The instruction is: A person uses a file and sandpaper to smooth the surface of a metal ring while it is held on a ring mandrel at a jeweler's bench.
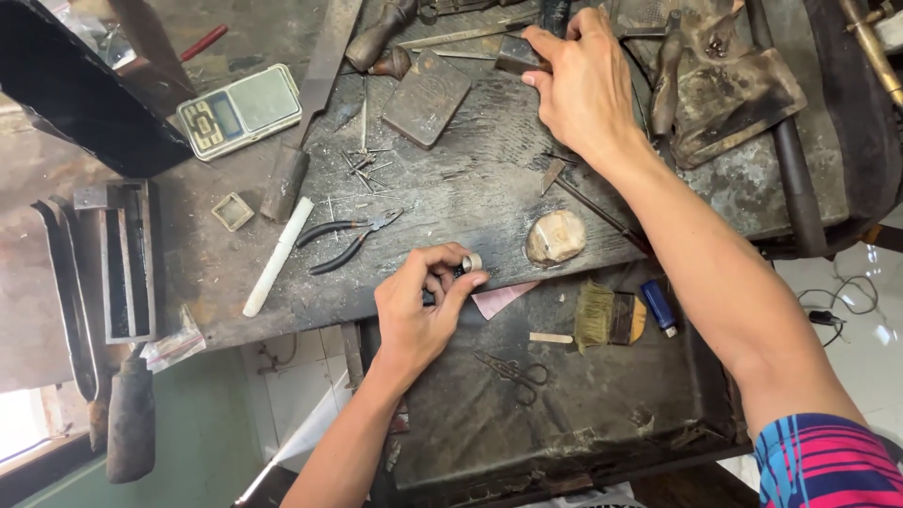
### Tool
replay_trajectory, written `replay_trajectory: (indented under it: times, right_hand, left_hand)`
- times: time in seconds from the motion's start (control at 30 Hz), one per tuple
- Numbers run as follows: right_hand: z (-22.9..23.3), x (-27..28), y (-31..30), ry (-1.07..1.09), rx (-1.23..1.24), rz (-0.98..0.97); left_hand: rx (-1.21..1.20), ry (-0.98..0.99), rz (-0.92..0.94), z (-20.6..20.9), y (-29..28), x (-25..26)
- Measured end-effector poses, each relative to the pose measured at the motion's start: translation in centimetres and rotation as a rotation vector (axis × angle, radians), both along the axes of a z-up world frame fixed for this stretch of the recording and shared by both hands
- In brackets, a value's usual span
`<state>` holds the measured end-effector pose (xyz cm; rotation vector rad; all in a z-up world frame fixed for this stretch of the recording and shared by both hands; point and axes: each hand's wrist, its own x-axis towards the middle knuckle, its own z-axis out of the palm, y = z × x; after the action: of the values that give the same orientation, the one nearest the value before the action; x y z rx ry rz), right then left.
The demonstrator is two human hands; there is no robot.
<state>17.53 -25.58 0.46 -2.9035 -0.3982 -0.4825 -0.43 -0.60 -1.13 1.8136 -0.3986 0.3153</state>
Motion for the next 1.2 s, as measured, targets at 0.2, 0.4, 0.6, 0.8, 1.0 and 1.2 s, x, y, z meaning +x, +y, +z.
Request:
replay_trajectory:
  times: [0.2, 0.4, 0.6, 0.8, 1.0, 1.2]
  right_hand:
    - [4.2, -6.4, 0.5, -0.034, 0.095, 0.120]
    - [3.3, -15.8, -2.1, 0.052, 0.176, 0.074]
    - [1.2, -19.8, -3.4, 0.088, 0.105, -0.014]
    - [-1.3, -18.5, -5.0, 0.043, 0.081, 0.018]
    - [-0.2, -15.3, -5.7, 0.012, 0.043, 0.052]
    - [-1.1, -12.2, -6.3, -0.116, 0.060, 0.058]
  left_hand:
    - [0.027, -0.072, -0.072, 1.1, 0.3, 0.2]
    - [-0.029, -0.099, -0.030, 1.2, 0.1, 0.5]
    - [-0.065, -0.024, -0.004, -0.2, -0.2, 0.0]
    - [-0.031, 0.011, 0.006, -0.4, -0.1, -0.2]
    - [0.022, 0.025, -0.010, -1.0, -0.1, -0.4]
    - [0.035, 0.042, -0.011, -1.1, -0.1, -0.2]
